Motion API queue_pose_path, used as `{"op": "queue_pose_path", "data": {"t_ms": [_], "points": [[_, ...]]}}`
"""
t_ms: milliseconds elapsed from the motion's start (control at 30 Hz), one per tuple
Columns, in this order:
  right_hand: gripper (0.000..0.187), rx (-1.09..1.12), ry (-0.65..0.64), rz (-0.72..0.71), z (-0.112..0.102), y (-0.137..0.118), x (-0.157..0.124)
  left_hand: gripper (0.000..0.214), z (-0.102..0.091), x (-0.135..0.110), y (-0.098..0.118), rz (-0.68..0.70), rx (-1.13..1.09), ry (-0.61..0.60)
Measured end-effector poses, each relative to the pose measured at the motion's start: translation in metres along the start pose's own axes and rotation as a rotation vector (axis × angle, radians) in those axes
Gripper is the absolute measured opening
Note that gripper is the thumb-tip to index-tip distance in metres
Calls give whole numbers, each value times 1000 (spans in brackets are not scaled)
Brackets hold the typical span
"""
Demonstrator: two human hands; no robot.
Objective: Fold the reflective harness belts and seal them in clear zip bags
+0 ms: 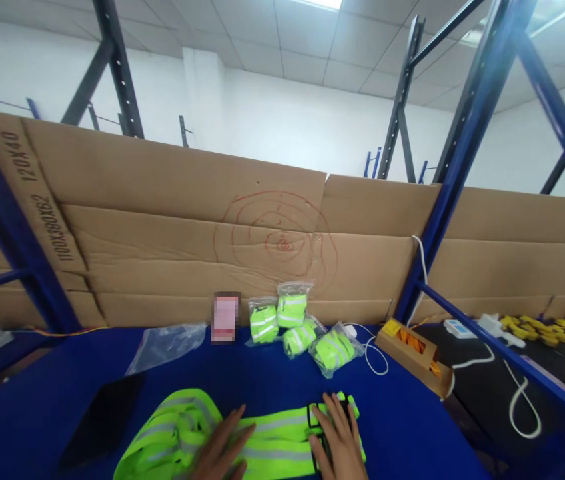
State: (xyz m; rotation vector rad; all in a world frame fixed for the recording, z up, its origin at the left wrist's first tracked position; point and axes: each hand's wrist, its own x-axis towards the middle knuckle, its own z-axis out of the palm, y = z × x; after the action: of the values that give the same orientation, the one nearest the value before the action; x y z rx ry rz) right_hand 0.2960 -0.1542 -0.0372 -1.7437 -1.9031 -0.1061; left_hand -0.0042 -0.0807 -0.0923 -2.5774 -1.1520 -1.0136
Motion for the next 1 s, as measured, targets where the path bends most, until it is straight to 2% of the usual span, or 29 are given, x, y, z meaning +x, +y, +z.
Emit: {"op": "queue_pose_path", "data": {"t_ms": [67, 133, 167, 233, 300, 367, 467, 533, 633, 700, 867, 1000], "points": [[47, 55, -195, -165, -34, 2, 1, 56, -39, 10, 7, 16, -151, -89], [44, 100, -217, -116, -66, 6, 2, 49, -80, 22, 11, 38, -287, -261], [43, 121, -240, -72, -78, 8, 2, 44, -97, 28, 12, -10, -331, -320], [39, 134, -267, -35, -88, 8, 0, 38, -118, 38, 12, -94, -365, -404], [37, 139, -285, -55, -82, 5, -4, 35, -124, 42, 11, -111, -378, -417], [35, 166, -222, -70, -70, 2, -8, 33, -121, 45, 11, -135, -396, -359], [28, 263, -29, -38, -54, 4, -5, 31, -113, 53, 6, -173, -398, -243], [24, 310, 42, -14, -49, 10, 5, 29, -108, 64, 1, -102, -371, -238], [24, 277, -2, -26, -38, 19, 19, 29, -97, 78, -3, 48, -315, -344], [28, 191, -45, -35, -27, 22, 21, 32, -86, 80, 1, 82, -278, -409], [35, 4, -34, -2, 3, 22, 2, 53, -56, 52, 20, -57, -146, -469], [41, 73, -21, 90, 4, 28, -10, 59, -42, 32, 20, -154, -36, -478]]}}
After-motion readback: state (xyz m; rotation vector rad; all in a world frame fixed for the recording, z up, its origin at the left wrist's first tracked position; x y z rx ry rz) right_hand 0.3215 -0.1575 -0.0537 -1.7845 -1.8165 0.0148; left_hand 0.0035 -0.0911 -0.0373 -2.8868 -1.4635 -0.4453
